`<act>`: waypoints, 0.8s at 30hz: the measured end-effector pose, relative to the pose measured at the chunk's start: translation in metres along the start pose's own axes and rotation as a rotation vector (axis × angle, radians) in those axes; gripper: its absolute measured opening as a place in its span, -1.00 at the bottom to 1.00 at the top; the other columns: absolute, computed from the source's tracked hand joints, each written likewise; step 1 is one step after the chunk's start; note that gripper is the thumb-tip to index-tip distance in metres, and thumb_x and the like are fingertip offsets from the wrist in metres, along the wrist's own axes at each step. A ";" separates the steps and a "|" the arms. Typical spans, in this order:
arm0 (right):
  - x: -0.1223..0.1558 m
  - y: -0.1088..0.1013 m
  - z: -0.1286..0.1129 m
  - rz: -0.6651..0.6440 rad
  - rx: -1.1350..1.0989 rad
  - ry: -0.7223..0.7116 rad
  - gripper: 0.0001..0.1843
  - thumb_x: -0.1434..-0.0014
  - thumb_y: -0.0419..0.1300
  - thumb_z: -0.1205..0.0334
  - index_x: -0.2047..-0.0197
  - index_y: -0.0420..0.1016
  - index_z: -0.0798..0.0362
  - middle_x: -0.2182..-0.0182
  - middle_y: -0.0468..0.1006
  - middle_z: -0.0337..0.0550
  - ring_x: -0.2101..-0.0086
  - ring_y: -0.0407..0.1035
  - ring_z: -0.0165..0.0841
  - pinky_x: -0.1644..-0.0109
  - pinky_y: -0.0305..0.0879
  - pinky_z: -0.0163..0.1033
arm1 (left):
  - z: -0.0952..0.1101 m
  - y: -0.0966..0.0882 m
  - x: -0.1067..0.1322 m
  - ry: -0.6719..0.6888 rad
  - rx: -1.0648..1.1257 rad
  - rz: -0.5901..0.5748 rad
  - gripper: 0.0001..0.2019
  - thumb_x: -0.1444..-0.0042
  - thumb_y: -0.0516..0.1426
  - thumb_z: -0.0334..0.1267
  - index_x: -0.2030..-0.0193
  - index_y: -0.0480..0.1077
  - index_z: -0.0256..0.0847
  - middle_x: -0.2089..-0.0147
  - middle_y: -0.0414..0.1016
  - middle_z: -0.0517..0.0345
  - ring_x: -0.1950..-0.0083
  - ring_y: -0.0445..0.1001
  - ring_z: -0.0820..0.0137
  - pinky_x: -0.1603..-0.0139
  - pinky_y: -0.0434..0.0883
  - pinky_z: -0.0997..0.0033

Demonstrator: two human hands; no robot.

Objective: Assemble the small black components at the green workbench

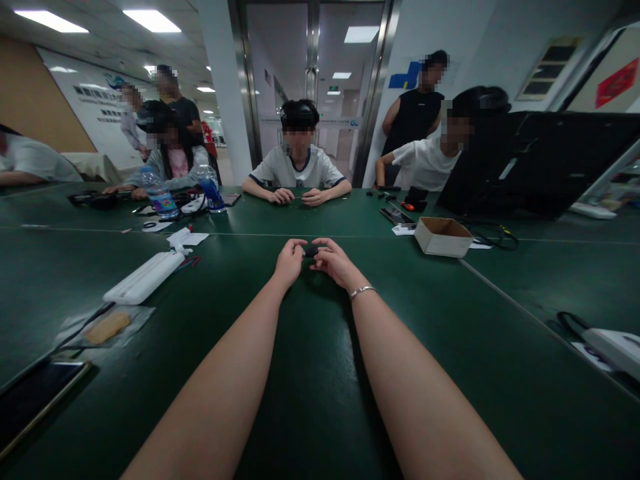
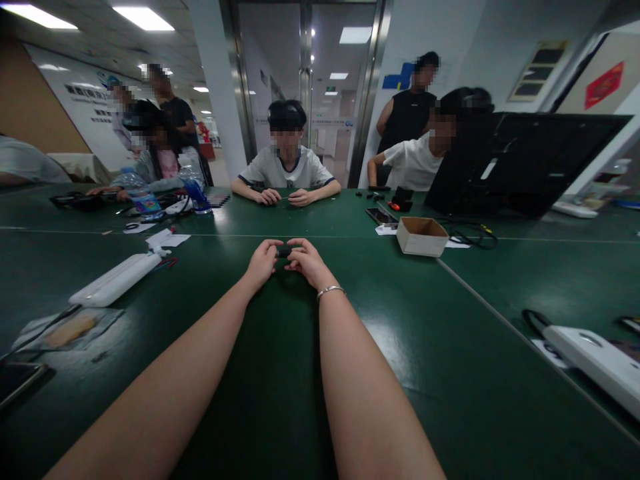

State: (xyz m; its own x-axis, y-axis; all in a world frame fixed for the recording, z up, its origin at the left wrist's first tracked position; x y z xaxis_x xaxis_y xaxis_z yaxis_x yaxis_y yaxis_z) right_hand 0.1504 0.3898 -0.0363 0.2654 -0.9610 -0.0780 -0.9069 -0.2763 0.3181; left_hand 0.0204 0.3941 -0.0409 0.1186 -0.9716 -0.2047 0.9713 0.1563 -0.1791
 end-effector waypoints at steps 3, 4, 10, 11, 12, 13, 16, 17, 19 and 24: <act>-0.001 0.002 0.002 -0.007 0.009 0.040 -0.73 -0.02 0.25 0.36 0.20 0.30 0.03 0.52 0.41 -0.38 0.66 0.31 -0.50 0.44 0.51 -0.26 | -0.001 0.000 0.000 0.011 -0.003 0.001 -0.74 -0.16 -0.06 -0.28 0.09 0.37 -0.22 0.54 0.22 0.29 0.56 0.17 0.52 0.50 0.19 0.55; -0.002 0.002 0.003 -0.001 0.028 0.056 -0.79 -0.06 0.23 0.30 0.23 0.29 0.04 0.57 0.38 -0.39 0.68 0.28 -0.49 0.49 0.50 -0.25 | -0.001 0.001 -0.001 0.013 0.001 -0.008 -0.74 -0.16 -0.06 -0.28 0.09 0.37 -0.22 0.54 0.21 0.29 0.57 0.16 0.52 0.51 0.18 0.55; -0.003 0.001 0.002 0.029 0.078 0.023 -0.69 0.00 0.24 0.40 0.19 0.27 0.01 0.57 0.34 -0.44 0.66 0.27 -0.49 0.54 0.49 -0.29 | -0.001 0.002 -0.002 0.036 0.001 -0.017 -0.74 -0.16 -0.06 -0.28 0.10 0.38 -0.23 0.52 0.25 0.27 0.56 0.19 0.52 0.50 0.20 0.54; -0.003 0.002 0.002 0.020 0.064 0.028 -0.68 -0.01 0.24 0.39 0.17 0.26 0.01 0.56 0.35 -0.42 0.65 0.29 -0.49 0.53 0.50 -0.28 | -0.001 0.002 -0.001 0.031 -0.005 -0.010 -0.74 -0.16 -0.06 -0.29 0.10 0.38 -0.23 0.51 0.26 0.26 0.56 0.20 0.52 0.49 0.21 0.55; -0.003 0.002 0.002 0.015 0.055 0.037 -0.71 -0.05 0.24 0.34 0.17 0.26 0.01 0.56 0.35 -0.42 0.66 0.27 -0.49 0.53 0.50 -0.27 | -0.001 0.001 -0.001 0.023 -0.010 -0.005 -0.74 -0.16 -0.06 -0.29 0.09 0.37 -0.22 0.50 0.27 0.26 0.55 0.21 0.52 0.49 0.21 0.55; -0.003 0.002 0.002 0.017 0.051 0.047 -0.77 -0.10 0.22 0.29 0.18 0.27 0.01 0.58 0.33 -0.43 0.70 0.21 -0.51 0.55 0.49 -0.26 | -0.001 0.001 -0.001 0.018 -0.013 -0.003 -0.74 -0.16 -0.06 -0.30 0.09 0.37 -0.22 0.50 0.27 0.25 0.54 0.22 0.51 0.48 0.21 0.55; -0.002 0.000 0.001 0.024 0.049 0.055 -0.83 -0.13 0.19 0.33 0.19 0.30 0.04 0.63 0.26 -0.46 0.74 0.10 -0.56 0.54 0.50 -0.27 | 0.000 0.001 -0.001 0.015 -0.019 0.003 -0.75 -0.16 -0.05 -0.30 0.09 0.38 -0.21 0.49 0.27 0.25 0.52 0.24 0.50 0.48 0.22 0.55; -0.002 0.000 0.001 0.016 0.040 0.054 -0.78 -0.10 0.20 0.38 0.17 0.30 0.04 0.62 0.28 -0.46 0.73 0.13 -0.55 0.51 0.51 -0.27 | 0.000 0.001 -0.001 0.015 -0.019 0.006 -0.75 -0.16 -0.05 -0.30 0.09 0.38 -0.20 0.49 0.27 0.24 0.52 0.24 0.50 0.47 0.23 0.55; -0.001 0.002 0.001 -0.008 0.021 0.062 -0.72 -0.07 0.23 0.39 0.14 0.30 0.02 0.58 0.32 -0.44 0.69 0.20 -0.54 0.47 0.53 -0.26 | -0.001 0.000 -0.001 0.012 -0.014 0.013 -0.75 -0.16 -0.05 -0.29 0.10 0.38 -0.20 0.49 0.27 0.24 0.52 0.23 0.50 0.47 0.23 0.54; -0.001 0.002 0.000 -0.030 0.079 0.058 -0.77 -0.08 0.26 0.29 0.20 0.30 0.03 0.59 0.28 -0.46 0.72 0.12 -0.58 0.54 0.50 -0.30 | -0.001 0.001 -0.001 0.007 -0.001 -0.005 -0.74 -0.17 -0.06 -0.29 0.08 0.37 -0.21 0.48 0.28 0.24 0.53 0.22 0.50 0.47 0.23 0.55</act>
Point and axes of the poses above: each hand's wrist, its own x-axis away from the middle knuckle, its own y-axis out of the palm, z = x × y, the point moved 6 cm from there along -x, towards the middle knuckle
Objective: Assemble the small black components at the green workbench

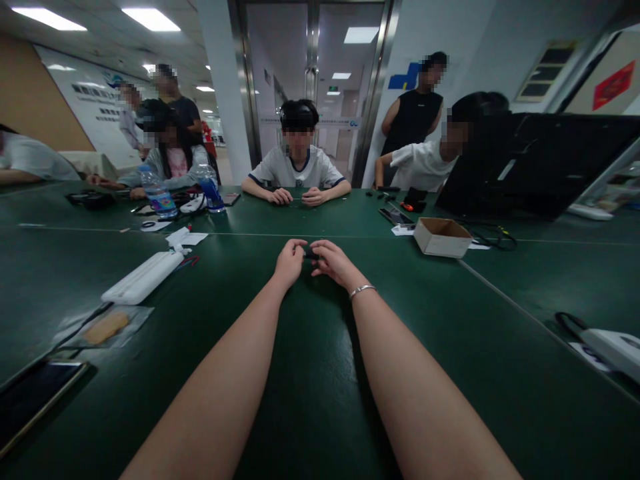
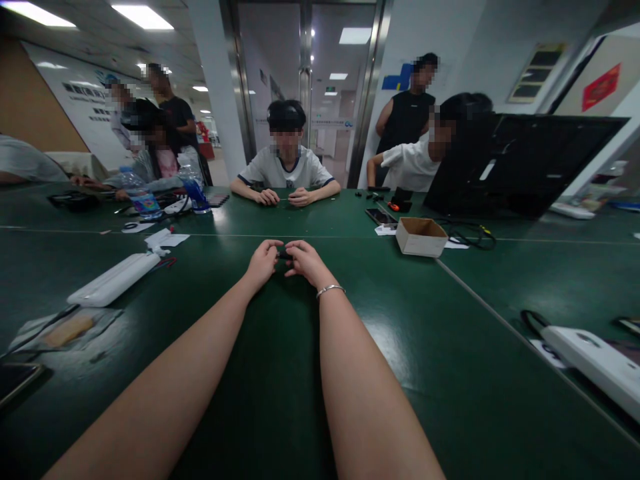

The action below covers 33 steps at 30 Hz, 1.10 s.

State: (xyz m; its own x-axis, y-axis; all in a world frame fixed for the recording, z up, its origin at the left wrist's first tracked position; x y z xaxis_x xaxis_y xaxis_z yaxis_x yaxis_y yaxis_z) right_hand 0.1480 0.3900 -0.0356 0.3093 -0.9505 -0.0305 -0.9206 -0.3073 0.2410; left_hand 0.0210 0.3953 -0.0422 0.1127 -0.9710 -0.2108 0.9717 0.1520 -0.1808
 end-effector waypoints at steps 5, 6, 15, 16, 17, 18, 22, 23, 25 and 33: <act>-0.001 0.000 0.000 -0.002 -0.022 -0.013 -0.69 -0.08 0.26 0.25 0.16 0.21 -0.02 0.57 0.30 -0.50 0.73 0.12 -0.58 0.54 0.51 -0.26 | 0.003 0.000 0.002 -0.011 0.003 -0.005 -0.75 -0.18 -0.06 -0.29 0.08 0.36 -0.21 0.47 0.28 0.24 0.53 0.21 0.51 0.46 0.23 0.55; -0.001 0.000 0.001 0.009 -0.014 -0.002 -0.73 -0.11 0.24 0.21 0.19 0.21 -0.01 0.60 0.28 -0.50 0.75 0.08 -0.58 0.57 0.50 -0.26 | 0.003 0.000 0.002 -0.011 0.004 -0.004 -0.75 -0.18 -0.07 -0.29 0.08 0.36 -0.21 0.47 0.28 0.25 0.53 0.20 0.51 0.46 0.22 0.55; -0.002 -0.001 0.003 0.001 -0.001 0.010 -0.80 -0.17 0.20 0.19 0.21 0.24 0.01 0.59 0.31 -0.47 0.77 0.03 -0.59 0.57 0.49 -0.26 | 0.002 0.001 0.001 -0.008 -0.010 0.004 -0.74 -0.17 -0.07 -0.29 0.08 0.37 -0.20 0.48 0.27 0.24 0.53 0.21 0.50 0.45 0.22 0.53; -0.002 -0.001 0.003 0.007 0.003 0.004 -0.81 -0.16 0.21 0.22 0.22 0.24 0.01 0.60 0.29 -0.48 0.77 0.02 -0.60 0.57 0.49 -0.27 | 0.002 0.001 0.002 -0.007 -0.013 0.006 -0.74 -0.17 -0.06 -0.29 0.08 0.37 -0.19 0.48 0.27 0.24 0.53 0.22 0.49 0.45 0.22 0.53; -0.001 -0.002 0.002 0.013 -0.002 -0.007 -0.78 -0.12 0.23 0.27 0.21 0.24 0.00 0.60 0.29 -0.48 0.76 0.05 -0.59 0.55 0.49 -0.28 | 0.003 0.000 0.002 -0.006 -0.015 0.008 -0.74 -0.16 -0.06 -0.29 0.09 0.38 -0.19 0.48 0.27 0.24 0.53 0.22 0.49 0.45 0.23 0.53; 0.000 -0.002 0.001 0.019 -0.014 -0.014 -0.73 -0.08 0.25 0.32 0.20 0.24 -0.01 0.58 0.31 -0.48 0.74 0.11 -0.58 0.54 0.50 -0.28 | 0.003 0.000 0.002 -0.006 -0.016 0.011 -0.74 -0.15 -0.06 -0.30 0.09 0.38 -0.19 0.48 0.28 0.23 0.53 0.22 0.49 0.45 0.23 0.52; 0.001 -0.003 0.001 0.027 -0.022 0.012 -0.78 -0.15 0.22 0.20 0.21 0.24 0.00 0.58 0.32 -0.44 0.75 0.13 -0.55 0.62 0.41 -0.33 | 0.004 0.000 0.003 -0.003 -0.010 0.017 -0.74 -0.15 -0.06 -0.30 0.11 0.39 -0.20 0.50 0.28 0.24 0.54 0.22 0.49 0.46 0.24 0.51; 0.001 -0.003 0.002 0.029 -0.005 0.017 -0.79 -0.17 0.20 0.16 0.22 0.25 0.01 0.62 0.29 -0.45 0.76 0.09 -0.56 0.66 0.36 -0.36 | 0.005 0.000 0.003 -0.001 -0.010 0.016 -0.74 -0.15 -0.06 -0.30 0.11 0.39 -0.20 0.51 0.27 0.24 0.54 0.22 0.49 0.47 0.24 0.52; 0.000 -0.003 0.002 0.035 0.025 0.011 -0.78 -0.13 0.24 0.20 0.21 0.27 0.02 0.65 0.24 -0.48 0.77 0.06 -0.55 0.69 0.28 -0.40 | 0.005 0.000 0.003 0.003 -0.012 0.014 -0.74 -0.16 -0.06 -0.30 0.10 0.39 -0.21 0.52 0.26 0.25 0.54 0.22 0.49 0.48 0.23 0.53; -0.002 -0.004 0.004 0.045 0.042 0.022 -0.82 -0.16 0.23 0.20 0.24 0.30 0.03 0.64 0.23 -0.45 0.75 0.09 -0.55 0.74 0.16 -0.46 | 0.006 0.000 0.004 0.003 -0.022 0.003 -0.73 -0.17 -0.07 -0.32 0.09 0.38 -0.22 0.49 0.28 0.23 0.51 0.25 0.49 0.46 0.24 0.53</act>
Point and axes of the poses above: each hand's wrist, its own x-axis away from the middle knuckle, its own y-axis out of the palm, z = x × y, the point moved 6 cm from there along -x, towards the middle knuckle
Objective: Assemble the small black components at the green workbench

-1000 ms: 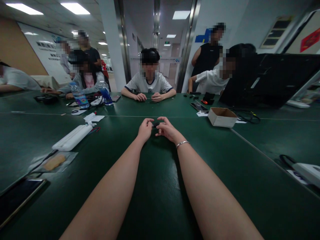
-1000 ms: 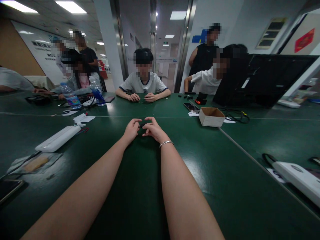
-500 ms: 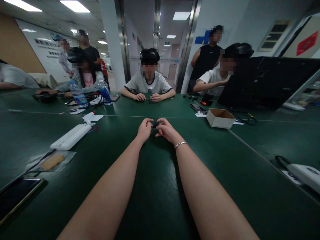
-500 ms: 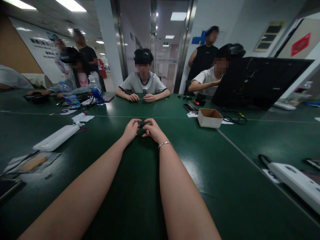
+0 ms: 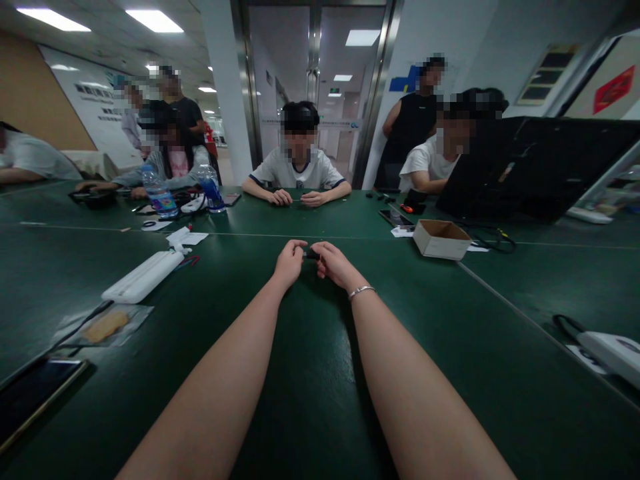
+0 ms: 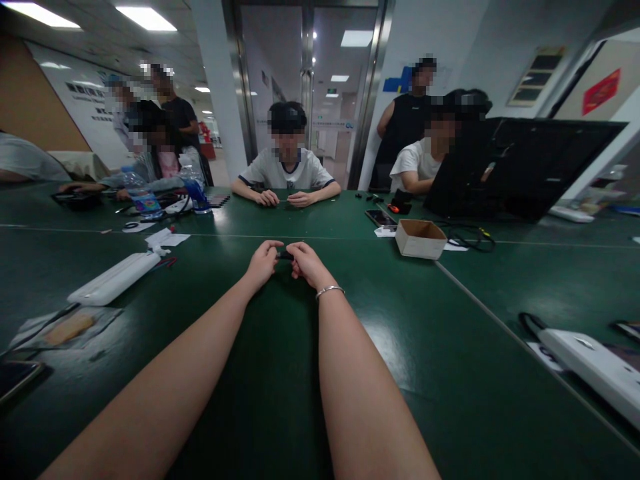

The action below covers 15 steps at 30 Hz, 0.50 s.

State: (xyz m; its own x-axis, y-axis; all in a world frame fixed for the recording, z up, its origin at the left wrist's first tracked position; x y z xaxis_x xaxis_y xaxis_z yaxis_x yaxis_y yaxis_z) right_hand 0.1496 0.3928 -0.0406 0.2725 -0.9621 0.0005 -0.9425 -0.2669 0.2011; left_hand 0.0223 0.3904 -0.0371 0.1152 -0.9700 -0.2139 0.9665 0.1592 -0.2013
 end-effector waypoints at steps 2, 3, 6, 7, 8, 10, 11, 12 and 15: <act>0.001 0.001 0.000 -0.020 -0.019 0.007 -0.79 -0.12 0.26 0.31 0.18 0.32 0.03 0.58 0.31 -0.42 0.71 0.17 -0.54 0.66 0.29 -0.43 | -0.001 0.000 -0.001 -0.002 -0.002 0.001 -0.73 -0.17 -0.08 -0.32 0.09 0.38 -0.23 0.48 0.30 0.22 0.50 0.26 0.49 0.45 0.25 0.53; 0.001 0.001 -0.001 -0.027 -0.039 0.008 -0.78 -0.12 0.26 0.32 0.17 0.33 0.03 0.55 0.34 -0.40 0.68 0.21 -0.54 0.61 0.36 -0.40 | -0.002 0.000 -0.001 -0.002 -0.002 0.002 -0.73 -0.17 -0.08 -0.32 0.09 0.38 -0.23 0.48 0.30 0.22 0.50 0.26 0.49 0.45 0.26 0.53; 0.002 0.001 -0.002 -0.034 -0.080 0.014 -0.88 -0.22 0.19 0.21 0.21 0.35 0.06 0.57 0.30 -0.39 0.68 0.19 -0.53 0.57 0.43 -0.33 | -0.004 0.001 -0.003 0.005 0.002 0.005 -0.73 -0.18 -0.08 -0.32 0.08 0.38 -0.23 0.47 0.31 0.22 0.50 0.27 0.49 0.44 0.27 0.52; 0.002 0.001 -0.001 -0.030 -0.080 0.016 -0.89 -0.24 0.16 0.21 0.22 0.35 0.07 0.59 0.28 -0.40 0.70 0.16 -0.54 0.58 0.42 -0.33 | -0.005 0.001 -0.004 0.011 0.004 0.005 -0.73 -0.17 -0.07 -0.32 0.09 0.38 -0.23 0.46 0.31 0.22 0.50 0.27 0.49 0.44 0.27 0.52; 0.003 0.001 -0.001 -0.030 -0.077 0.016 -0.90 -0.24 0.17 0.23 0.23 0.36 0.07 0.60 0.27 -0.40 0.70 0.15 -0.54 0.58 0.43 -0.34 | -0.006 0.001 -0.005 0.016 0.007 0.006 -0.74 -0.17 -0.07 -0.32 0.09 0.38 -0.23 0.46 0.32 0.22 0.50 0.27 0.49 0.44 0.26 0.52; 0.003 0.001 -0.002 -0.029 -0.085 0.012 -0.90 -0.19 0.21 0.33 0.21 0.37 0.07 0.57 0.33 -0.38 0.68 0.18 -0.55 0.51 0.47 -0.33 | -0.008 0.002 -0.006 0.024 0.014 0.005 -0.74 -0.17 -0.07 -0.31 0.09 0.38 -0.24 0.45 0.33 0.21 0.49 0.28 0.49 0.45 0.26 0.53; 0.002 0.001 -0.002 -0.027 -0.095 0.012 -0.88 -0.17 0.22 0.35 0.20 0.37 0.06 0.54 0.36 -0.36 0.66 0.21 -0.55 0.46 0.50 -0.31 | -0.009 0.002 -0.006 0.027 0.017 0.006 -0.74 -0.18 -0.07 -0.31 0.09 0.38 -0.24 0.45 0.33 0.21 0.49 0.28 0.49 0.45 0.26 0.53; 0.002 0.001 -0.002 -0.025 -0.105 0.015 -0.88 -0.18 0.22 0.33 0.20 0.36 0.06 0.54 0.37 -0.36 0.66 0.23 -0.55 0.44 0.51 -0.29 | -0.009 0.002 -0.006 0.028 0.018 0.007 -0.74 -0.18 -0.07 -0.31 0.09 0.38 -0.23 0.46 0.32 0.21 0.50 0.28 0.50 0.45 0.26 0.54; 0.002 0.000 -0.002 0.005 -0.090 0.029 -0.91 -0.28 0.14 0.23 0.24 0.36 0.08 0.63 0.27 -0.40 0.71 0.13 -0.55 0.49 0.50 -0.25 | -0.009 0.002 -0.007 0.022 0.007 0.007 -0.74 -0.18 -0.07 -0.30 0.10 0.38 -0.22 0.47 0.31 0.23 0.51 0.26 0.50 0.46 0.24 0.54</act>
Point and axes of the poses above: each hand's wrist, its own x-axis away from the middle knuckle, its own y-axis out of the palm, z = x × y, the point moved 6 cm from there along -x, towards the middle knuckle
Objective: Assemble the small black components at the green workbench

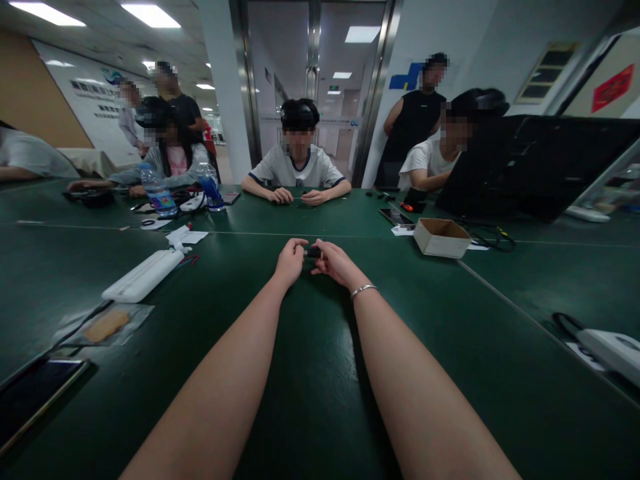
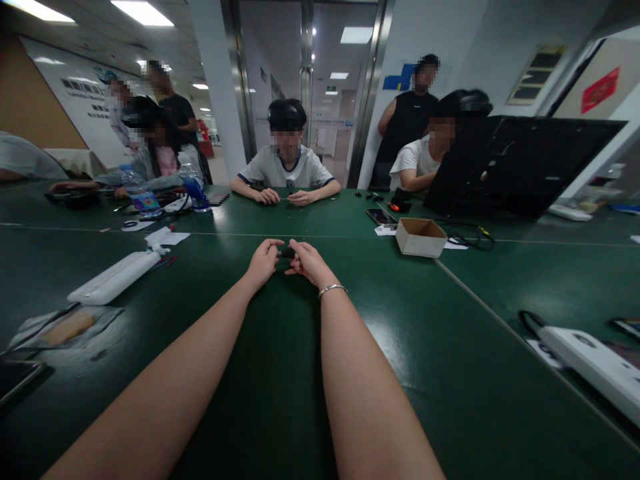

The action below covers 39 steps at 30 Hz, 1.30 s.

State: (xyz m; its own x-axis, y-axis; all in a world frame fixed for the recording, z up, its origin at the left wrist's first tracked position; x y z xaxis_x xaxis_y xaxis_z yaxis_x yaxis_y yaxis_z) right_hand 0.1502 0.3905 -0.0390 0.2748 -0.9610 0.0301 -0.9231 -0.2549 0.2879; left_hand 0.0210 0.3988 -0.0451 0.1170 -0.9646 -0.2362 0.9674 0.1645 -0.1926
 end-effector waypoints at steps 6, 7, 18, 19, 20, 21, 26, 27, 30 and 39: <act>0.001 0.000 -0.001 -0.028 -0.007 -0.007 -0.89 -0.16 0.21 0.40 0.23 0.36 0.07 0.58 0.33 -0.41 0.68 0.18 -0.57 0.38 0.55 -0.22 | 0.003 0.000 0.001 -0.004 0.003 -0.002 -0.75 -0.18 -0.06 -0.31 0.11 0.39 -0.22 0.49 0.31 0.23 0.53 0.24 0.50 0.46 0.23 0.53; 0.001 -0.001 -0.001 -0.029 0.000 -0.002 -0.93 -0.18 0.20 0.37 0.25 0.37 0.07 0.61 0.31 -0.42 0.70 0.15 -0.57 0.39 0.55 -0.21 | 0.003 0.000 0.001 -0.005 0.005 -0.001 -0.75 -0.18 -0.06 -0.31 0.11 0.39 -0.22 0.49 0.31 0.23 0.53 0.24 0.50 0.45 0.24 0.52; -0.002 -0.002 0.001 -0.029 -0.007 -0.019 -0.87 -0.27 0.16 0.23 0.30 0.38 0.10 0.69 0.22 -0.43 0.73 0.06 -0.58 0.48 0.53 -0.23 | 0.005 -0.001 0.003 -0.015 -0.017 -0.001 -0.75 -0.19 -0.06 -0.30 0.11 0.39 -0.20 0.45 0.35 0.22 0.51 0.27 0.49 0.43 0.27 0.51; -0.002 -0.002 0.001 -0.026 -0.006 -0.022 -0.91 -0.25 0.17 0.28 0.30 0.38 0.09 0.68 0.24 -0.43 0.73 0.07 -0.58 0.48 0.53 -0.23 | 0.005 -0.001 0.003 -0.014 -0.019 0.002 -0.75 -0.19 -0.06 -0.31 0.11 0.39 -0.20 0.45 0.35 0.22 0.51 0.26 0.49 0.43 0.27 0.51; -0.002 -0.003 0.001 -0.028 -0.007 -0.027 -0.96 -0.22 0.19 0.33 0.28 0.38 0.09 0.66 0.27 -0.43 0.72 0.09 -0.58 0.47 0.53 -0.24 | 0.005 -0.001 0.003 -0.012 -0.022 0.006 -0.75 -0.18 -0.06 -0.31 0.11 0.40 -0.21 0.45 0.35 0.21 0.51 0.26 0.49 0.43 0.27 0.51; -0.002 -0.002 0.001 -0.036 -0.009 -0.031 -0.93 -0.18 0.21 0.37 0.27 0.38 0.08 0.63 0.30 -0.42 0.71 0.12 -0.58 0.45 0.54 -0.24 | 0.005 -0.002 0.003 -0.010 -0.026 0.008 -0.75 -0.18 -0.06 -0.32 0.11 0.40 -0.21 0.45 0.35 0.21 0.51 0.26 0.49 0.43 0.26 0.51; -0.002 -0.001 0.000 -0.041 -0.008 -0.031 -0.87 -0.18 0.26 0.25 0.27 0.37 0.07 0.57 0.36 -0.36 0.69 0.17 -0.57 0.44 0.54 -0.24 | 0.007 -0.001 0.004 -0.006 -0.030 -0.011 -0.74 -0.19 -0.07 -0.30 0.09 0.39 -0.21 0.48 0.31 0.23 0.52 0.24 0.49 0.45 0.24 0.52; -0.003 -0.001 0.001 -0.029 -0.002 -0.027 -0.86 -0.22 0.23 0.20 0.28 0.37 0.08 0.61 0.33 -0.37 0.71 0.14 -0.57 0.47 0.53 -0.25 | 0.007 0.000 0.004 -0.009 -0.029 -0.013 -0.74 -0.19 -0.07 -0.30 0.09 0.38 -0.22 0.48 0.30 0.23 0.52 0.24 0.49 0.46 0.24 0.52; -0.003 -0.002 0.002 -0.015 0.015 -0.031 -0.86 -0.23 0.21 0.20 0.29 0.37 0.08 0.69 0.20 -0.45 0.74 0.05 -0.57 0.51 0.51 -0.26 | 0.006 -0.001 0.003 -0.008 -0.047 -0.007 -0.75 -0.19 -0.07 -0.30 0.10 0.39 -0.21 0.51 0.28 0.24 0.52 0.24 0.49 0.48 0.23 0.53; 0.000 -0.002 -0.001 -0.137 0.001 -0.109 -0.73 0.00 0.31 0.41 0.20 0.41 0.04 0.58 0.33 -0.44 0.63 0.22 -0.56 0.36 0.53 -0.27 | 0.007 -0.003 0.003 0.013 -0.009 -0.014 -0.70 -0.23 -0.08 -0.16 0.27 0.43 -0.22 0.58 0.20 0.26 0.57 0.18 0.51 0.55 0.16 0.55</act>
State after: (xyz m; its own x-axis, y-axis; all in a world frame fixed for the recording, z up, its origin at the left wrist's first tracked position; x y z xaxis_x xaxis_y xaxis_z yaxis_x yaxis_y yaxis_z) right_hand 0.1523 0.3907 -0.0390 0.3671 -0.9232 -0.1134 -0.8794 -0.3842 0.2813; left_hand 0.0200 0.3942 -0.0386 0.1001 -0.9643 -0.2452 0.9669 0.1524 -0.2047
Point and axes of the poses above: each hand's wrist, its own x-axis away from the middle knuckle, its own y-axis out of the palm, z = x × y, the point moved 6 cm from there along -x, towards the middle knuckle
